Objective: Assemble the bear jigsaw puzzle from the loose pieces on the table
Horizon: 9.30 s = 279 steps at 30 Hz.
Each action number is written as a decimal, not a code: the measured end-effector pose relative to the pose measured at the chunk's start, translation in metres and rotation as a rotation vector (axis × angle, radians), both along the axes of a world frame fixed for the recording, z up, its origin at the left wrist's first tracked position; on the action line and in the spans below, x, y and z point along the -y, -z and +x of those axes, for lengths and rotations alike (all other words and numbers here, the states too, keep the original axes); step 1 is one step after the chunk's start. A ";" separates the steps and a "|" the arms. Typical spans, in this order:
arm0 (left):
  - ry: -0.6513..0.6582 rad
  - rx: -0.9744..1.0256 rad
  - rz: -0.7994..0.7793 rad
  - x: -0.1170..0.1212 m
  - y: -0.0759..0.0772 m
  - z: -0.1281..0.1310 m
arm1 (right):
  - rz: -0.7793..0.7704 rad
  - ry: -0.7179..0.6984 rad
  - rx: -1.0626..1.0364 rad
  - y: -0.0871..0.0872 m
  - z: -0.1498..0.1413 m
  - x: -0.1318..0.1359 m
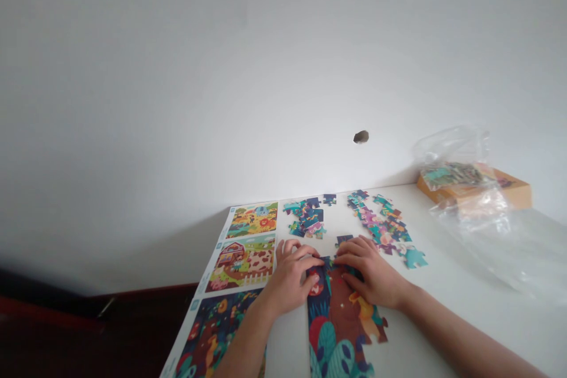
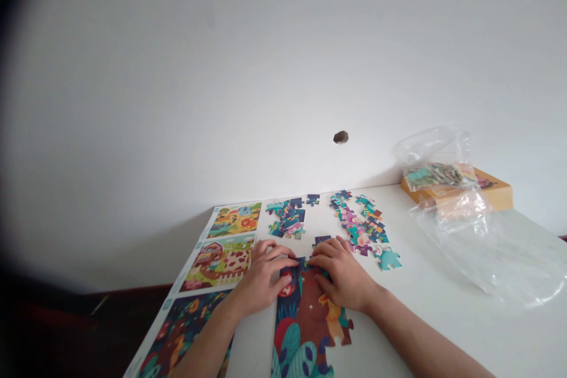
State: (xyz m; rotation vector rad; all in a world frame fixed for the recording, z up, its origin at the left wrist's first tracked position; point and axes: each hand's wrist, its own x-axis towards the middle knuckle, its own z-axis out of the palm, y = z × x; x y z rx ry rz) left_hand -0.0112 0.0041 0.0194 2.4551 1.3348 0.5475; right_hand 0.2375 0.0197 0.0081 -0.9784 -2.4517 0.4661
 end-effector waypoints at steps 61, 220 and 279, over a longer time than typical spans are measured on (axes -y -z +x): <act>0.087 0.014 -0.022 0.002 0.006 0.000 | 0.131 0.759 0.179 0.029 0.045 -0.042; -0.436 0.020 0.227 -0.009 0.019 -0.003 | -0.103 -0.048 0.109 -0.015 0.020 -0.007; 0.084 0.042 -0.176 0.004 0.003 0.009 | 0.033 0.749 0.283 0.019 0.045 -0.033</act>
